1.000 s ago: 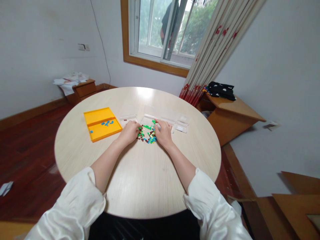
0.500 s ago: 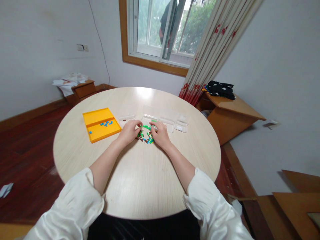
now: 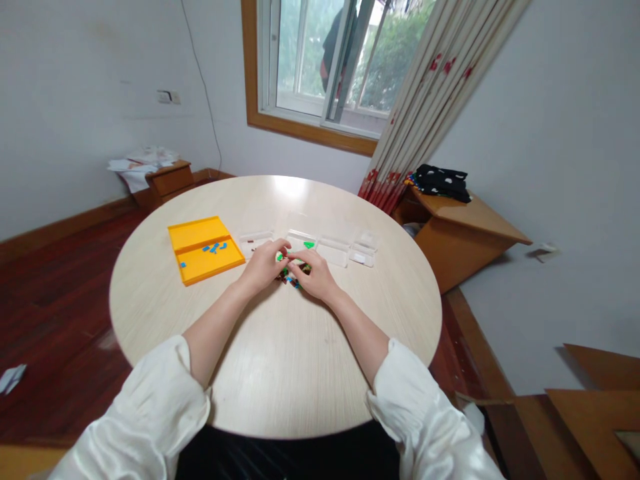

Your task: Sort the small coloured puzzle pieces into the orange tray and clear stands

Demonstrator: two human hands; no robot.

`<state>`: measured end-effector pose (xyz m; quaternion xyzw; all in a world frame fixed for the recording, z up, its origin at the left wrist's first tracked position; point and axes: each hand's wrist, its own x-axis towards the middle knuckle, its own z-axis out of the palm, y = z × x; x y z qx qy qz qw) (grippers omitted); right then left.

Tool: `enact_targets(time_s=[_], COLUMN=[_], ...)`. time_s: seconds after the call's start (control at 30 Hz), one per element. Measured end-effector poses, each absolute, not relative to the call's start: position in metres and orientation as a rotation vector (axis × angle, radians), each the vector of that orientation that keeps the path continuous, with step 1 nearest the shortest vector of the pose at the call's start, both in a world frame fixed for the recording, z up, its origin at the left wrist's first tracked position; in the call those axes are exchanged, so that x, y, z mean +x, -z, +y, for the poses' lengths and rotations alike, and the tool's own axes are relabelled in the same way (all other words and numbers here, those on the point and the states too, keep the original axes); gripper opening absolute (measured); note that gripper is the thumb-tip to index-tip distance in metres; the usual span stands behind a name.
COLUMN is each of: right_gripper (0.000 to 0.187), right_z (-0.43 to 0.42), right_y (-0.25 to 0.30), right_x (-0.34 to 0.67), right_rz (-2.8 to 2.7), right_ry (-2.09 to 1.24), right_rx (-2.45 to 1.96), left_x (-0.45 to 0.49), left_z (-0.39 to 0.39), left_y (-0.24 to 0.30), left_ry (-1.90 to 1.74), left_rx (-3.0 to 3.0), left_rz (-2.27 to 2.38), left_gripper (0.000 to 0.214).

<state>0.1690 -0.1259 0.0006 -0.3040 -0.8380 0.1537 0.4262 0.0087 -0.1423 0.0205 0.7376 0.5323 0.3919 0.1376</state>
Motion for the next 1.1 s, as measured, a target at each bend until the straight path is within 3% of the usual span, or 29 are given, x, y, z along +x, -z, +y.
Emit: enact_targets(time_s=[0.2, 0.43, 0.8, 1.1], right_gripper=[0.024, 0.036, 0.041, 0.038], right_z=[-0.126, -0.116, -0.115, -0.116], right_y=[0.001, 0.007, 0.012, 0.010], right_x=[0.169, 0.174, 0.174, 0.173], right_rz=[-2.069, -1.945, -2.014, -2.016], right_ry=[-0.398, -0.242, -0.258, -0.252], right_rx=[-0.796, -1.180, -1.336, -1.330], left_x=[0.009, 0.002, 0.001, 0.001], left_z=[-0.140, -0.135, -0.136, -0.139], left_y=[-0.018, -0.016, -0.015, -0.015], left_ry=[-1.153, -1.183, -0.709, -0.483], left_rx=[2.155, 2.111, 2.314, 2.380], left_rz=[1.567, 1.888, 1.983, 1.973], left_gripper=[0.017, 0.016, 0.033, 0.034])
